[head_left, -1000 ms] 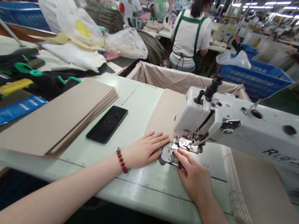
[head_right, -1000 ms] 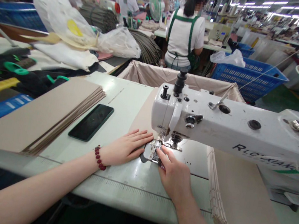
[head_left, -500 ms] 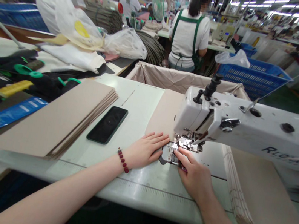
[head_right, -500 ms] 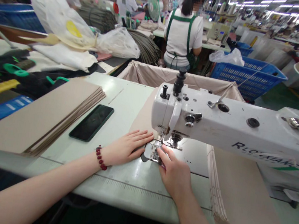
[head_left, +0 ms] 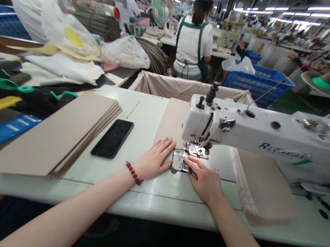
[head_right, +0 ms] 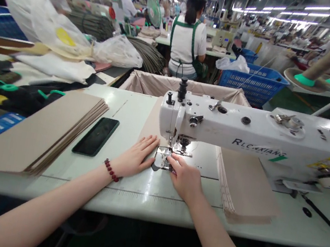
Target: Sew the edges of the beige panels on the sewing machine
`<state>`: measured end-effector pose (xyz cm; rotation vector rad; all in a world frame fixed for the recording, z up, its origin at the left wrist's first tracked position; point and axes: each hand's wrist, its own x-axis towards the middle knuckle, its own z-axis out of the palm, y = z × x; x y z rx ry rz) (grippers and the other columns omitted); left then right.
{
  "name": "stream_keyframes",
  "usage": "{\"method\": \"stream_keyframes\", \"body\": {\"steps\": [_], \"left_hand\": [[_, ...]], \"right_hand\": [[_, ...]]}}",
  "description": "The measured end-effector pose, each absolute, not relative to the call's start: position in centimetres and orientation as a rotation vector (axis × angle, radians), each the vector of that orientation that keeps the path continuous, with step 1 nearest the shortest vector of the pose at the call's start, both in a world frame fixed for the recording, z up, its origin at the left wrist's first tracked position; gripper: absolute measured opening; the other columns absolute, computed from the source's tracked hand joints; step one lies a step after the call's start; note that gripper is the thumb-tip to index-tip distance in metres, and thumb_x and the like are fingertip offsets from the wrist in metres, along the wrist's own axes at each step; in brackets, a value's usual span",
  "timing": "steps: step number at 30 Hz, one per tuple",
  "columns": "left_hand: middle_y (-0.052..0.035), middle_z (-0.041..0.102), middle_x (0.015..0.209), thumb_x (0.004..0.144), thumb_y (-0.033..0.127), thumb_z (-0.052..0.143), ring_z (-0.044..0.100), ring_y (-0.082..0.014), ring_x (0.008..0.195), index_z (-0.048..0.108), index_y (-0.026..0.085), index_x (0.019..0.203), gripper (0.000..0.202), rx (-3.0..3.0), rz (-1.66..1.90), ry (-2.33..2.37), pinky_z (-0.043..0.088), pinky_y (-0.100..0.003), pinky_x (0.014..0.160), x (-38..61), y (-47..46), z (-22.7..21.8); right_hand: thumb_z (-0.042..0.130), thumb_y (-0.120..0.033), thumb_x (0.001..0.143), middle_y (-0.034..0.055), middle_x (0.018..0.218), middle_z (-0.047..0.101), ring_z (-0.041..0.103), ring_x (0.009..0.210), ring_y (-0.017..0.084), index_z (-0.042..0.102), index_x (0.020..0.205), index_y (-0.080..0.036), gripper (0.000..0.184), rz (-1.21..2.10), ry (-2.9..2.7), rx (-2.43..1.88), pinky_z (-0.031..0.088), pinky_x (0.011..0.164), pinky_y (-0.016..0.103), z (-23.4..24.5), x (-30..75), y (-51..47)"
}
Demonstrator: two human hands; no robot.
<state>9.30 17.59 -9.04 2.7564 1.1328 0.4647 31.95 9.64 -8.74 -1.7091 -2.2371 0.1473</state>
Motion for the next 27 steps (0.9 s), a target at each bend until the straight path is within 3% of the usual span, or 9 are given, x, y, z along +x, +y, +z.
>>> {"method": "stream_keyframes", "body": {"steps": [3,5,11,15,19,24,27], "left_hand": [[-0.012,0.061,0.124,0.098,0.041,0.038,0.054,-0.0238,0.119,0.042,0.016,0.14,0.049,2.721,0.506,1.312,0.032,-0.043,0.109,9.3,17.6,-8.2],[-0.0118,0.067,0.108,0.101,0.035,0.032,0.062,-0.0238,0.105,0.048,0.015,0.133,0.041,2.687,0.524,1.446,0.039,-0.044,0.102,9.2,17.4,-7.7],[-0.0221,0.051,0.13,0.091,0.014,0.039,0.048,-0.0351,0.123,0.048,0.009,0.132,0.041,2.669,0.47,1.658,0.039,-0.054,0.099,6.8,12.7,-8.1],[-0.0135,0.045,0.141,0.088,0.004,0.033,0.035,-0.0296,0.136,0.044,0.016,0.136,0.051,2.664,0.351,1.515,0.031,-0.052,0.111,4.6,7.9,-9.0],[-0.0053,0.039,0.148,0.09,0.005,0.031,0.027,-0.0232,0.141,0.042,0.023,0.138,0.052,2.647,0.286,1.209,0.023,-0.049,0.117,5.2,5.9,-8.7],[-0.003,0.04,0.147,0.09,0.005,0.032,0.03,-0.0202,0.14,0.046,0.024,0.135,0.051,2.661,0.285,1.034,0.022,-0.046,0.118,7.6,6.7,-8.1],[-0.003,0.041,0.147,0.09,0.005,0.032,0.029,-0.0201,0.14,0.046,0.024,0.135,0.051,2.676,0.302,1.025,0.022,-0.046,0.119,7.9,7.0,-8.2]], "right_hand": [[0.05,-0.02,0.089,-0.0019,0.138,0.054,0.061,0.11,0.018,0.052,0.132,-0.034,0.046,0.154,-2.228,-1.711,0.052,0.086,0.032,-8.7,31.9,9.6],[0.049,-0.019,0.089,-0.0027,0.138,0.054,0.06,0.11,0.018,0.053,0.131,-0.034,0.046,0.163,-2.222,-1.72,0.052,0.086,0.032,-8.5,31.9,9.7],[0.052,-0.021,0.088,0.0,0.129,0.06,0.062,0.105,0.019,0.057,0.126,-0.03,0.039,0.3,-2.236,-1.664,0.05,0.08,0.028,-6.5,33.0,7.6],[0.048,-0.033,0.093,0.0005,0.087,0.068,0.064,0.076,0.017,0.064,0.099,-0.025,0.019,0.486,-1.989,-1.756,0.047,0.066,0.026,-6.0,34.6,2.1],[0.045,-0.046,0.094,-0.0039,0.059,0.056,0.056,0.054,0.014,0.052,0.075,-0.024,0.03,0.668,-1.696,-1.894,0.042,0.053,0.024,-7.2,35.3,-3.9],[0.038,-0.04,0.097,-0.0027,0.072,0.062,0.062,0.063,0.016,0.051,0.093,-0.026,0.019,0.792,-1.546,-1.902,0.045,0.059,0.025,-9.5,34.5,-8.4],[0.039,-0.038,0.097,-0.0017,0.074,0.062,0.063,0.063,0.017,0.049,0.097,-0.026,0.015,0.69,-1.572,-1.951,0.044,0.057,0.026,-10.9,34.1,-9.3]]}}
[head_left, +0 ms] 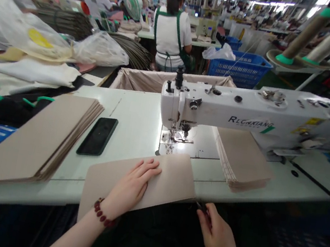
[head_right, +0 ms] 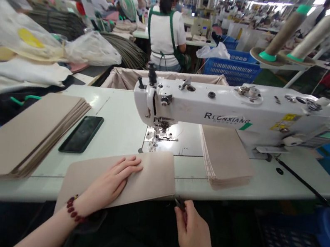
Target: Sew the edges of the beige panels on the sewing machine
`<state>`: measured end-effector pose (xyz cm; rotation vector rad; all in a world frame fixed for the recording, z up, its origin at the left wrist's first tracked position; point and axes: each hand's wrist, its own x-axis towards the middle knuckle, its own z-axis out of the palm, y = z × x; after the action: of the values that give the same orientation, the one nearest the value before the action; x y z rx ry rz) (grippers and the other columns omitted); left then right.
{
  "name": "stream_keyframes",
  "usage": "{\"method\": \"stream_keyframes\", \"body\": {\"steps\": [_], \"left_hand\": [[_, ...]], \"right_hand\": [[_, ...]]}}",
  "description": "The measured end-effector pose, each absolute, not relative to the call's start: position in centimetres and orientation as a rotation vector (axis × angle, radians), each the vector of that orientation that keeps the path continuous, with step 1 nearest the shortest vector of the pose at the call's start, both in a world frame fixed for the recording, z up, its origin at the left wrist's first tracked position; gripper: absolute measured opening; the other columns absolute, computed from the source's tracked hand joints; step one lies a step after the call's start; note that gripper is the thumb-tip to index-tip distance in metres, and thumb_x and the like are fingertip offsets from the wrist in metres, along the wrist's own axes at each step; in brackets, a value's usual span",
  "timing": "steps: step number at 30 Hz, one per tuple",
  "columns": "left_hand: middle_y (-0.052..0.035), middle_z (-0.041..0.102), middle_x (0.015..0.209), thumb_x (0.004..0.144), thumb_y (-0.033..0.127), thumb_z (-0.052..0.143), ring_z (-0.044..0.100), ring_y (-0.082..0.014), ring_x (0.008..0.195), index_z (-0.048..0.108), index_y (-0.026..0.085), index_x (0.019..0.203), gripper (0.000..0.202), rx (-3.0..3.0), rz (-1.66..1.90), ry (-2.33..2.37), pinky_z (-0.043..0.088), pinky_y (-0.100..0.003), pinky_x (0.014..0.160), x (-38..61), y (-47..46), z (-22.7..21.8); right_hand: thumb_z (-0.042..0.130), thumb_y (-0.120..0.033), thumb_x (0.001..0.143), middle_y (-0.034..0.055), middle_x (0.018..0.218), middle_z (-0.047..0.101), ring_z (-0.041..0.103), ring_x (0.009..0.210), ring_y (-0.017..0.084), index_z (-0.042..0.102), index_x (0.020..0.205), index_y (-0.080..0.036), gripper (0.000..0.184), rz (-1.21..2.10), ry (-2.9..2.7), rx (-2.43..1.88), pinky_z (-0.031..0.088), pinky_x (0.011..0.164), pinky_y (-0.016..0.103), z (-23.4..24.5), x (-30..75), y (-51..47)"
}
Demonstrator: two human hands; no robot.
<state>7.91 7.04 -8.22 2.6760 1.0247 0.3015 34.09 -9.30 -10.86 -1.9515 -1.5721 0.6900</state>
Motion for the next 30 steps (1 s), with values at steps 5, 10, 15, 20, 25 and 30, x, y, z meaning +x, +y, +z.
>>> {"method": "stream_keyframes", "body": {"steps": [5,10,15,20,25,30], "left_hand": [[-0.0026,0.04,0.147,0.09,0.005,0.032,0.029,-0.02,0.141,0.046,0.024,0.136,0.051,2.697,0.311,1.031,0.021,-0.047,0.119,7.8,6.9,-8.4],[-0.0018,0.039,0.148,0.091,0.007,0.032,0.029,-0.019,0.141,0.045,0.024,0.136,0.05,2.701,0.285,1.043,0.021,-0.046,0.119,7.8,6.9,-8.4],[-0.0011,0.038,0.148,0.091,0.008,0.032,0.028,-0.0191,0.141,0.046,0.025,0.135,0.05,2.693,0.277,1.049,0.019,-0.045,0.12,7.9,7.0,-8.5],[-0.0006,0.035,0.15,0.095,0.013,0.03,0.026,-0.0187,0.142,0.043,0.027,0.137,0.046,2.661,0.255,1.055,0.017,-0.044,0.119,7.7,7.1,-8.2],[-0.0116,0.032,0.151,0.092,0.047,0.05,0.025,-0.0329,0.141,0.027,0.023,0.148,0.065,2.593,0.275,1.356,0.02,-0.056,0.114,5.9,7.7,-8.3],[-0.012,0.05,0.121,0.078,0.054,0.066,0.051,-0.0312,0.115,0.04,0.021,0.138,0.073,2.408,0.321,1.452,0.042,-0.049,0.099,5.1,8.1,-7.3]], "right_hand": [[0.037,-0.033,0.098,-0.0014,0.07,0.059,0.062,0.06,0.018,0.047,0.091,-0.024,0.015,0.501,-1.711,-1.979,0.039,0.054,0.027,-12.2,33.9,-9.1],[0.038,-0.03,0.097,-0.0004,0.073,0.061,0.063,0.064,0.017,0.049,0.095,-0.023,0.013,0.464,-1.746,-1.925,0.04,0.057,0.027,-12.4,33.7,-8.5],[0.037,-0.029,0.098,-0.0014,0.07,0.06,0.061,0.06,0.016,0.048,0.09,-0.023,0.015,0.468,-1.739,-1.896,0.038,0.055,0.026,-12.4,33.3,-8.1],[0.035,-0.03,0.099,-0.0017,0.065,0.057,0.058,0.056,0.016,0.045,0.08,-0.024,0.022,0.4,-1.777,-1.983,0.034,0.052,0.027,-12.2,33.3,-7.9],[0.036,-0.033,0.098,-0.0018,0.066,0.059,0.06,0.056,0.016,0.05,0.089,-0.024,0.018,0.384,-1.668,-1.989,0.039,0.053,0.026,-11.1,34.4,-7.9],[0.046,-0.037,0.095,0.0031,0.1,0.07,0.068,0.077,0.018,0.047,0.128,-0.026,0.035,0.367,-1.728,-1.93,0.052,0.068,0.027,-9.7,34.6,-6.5]]}}
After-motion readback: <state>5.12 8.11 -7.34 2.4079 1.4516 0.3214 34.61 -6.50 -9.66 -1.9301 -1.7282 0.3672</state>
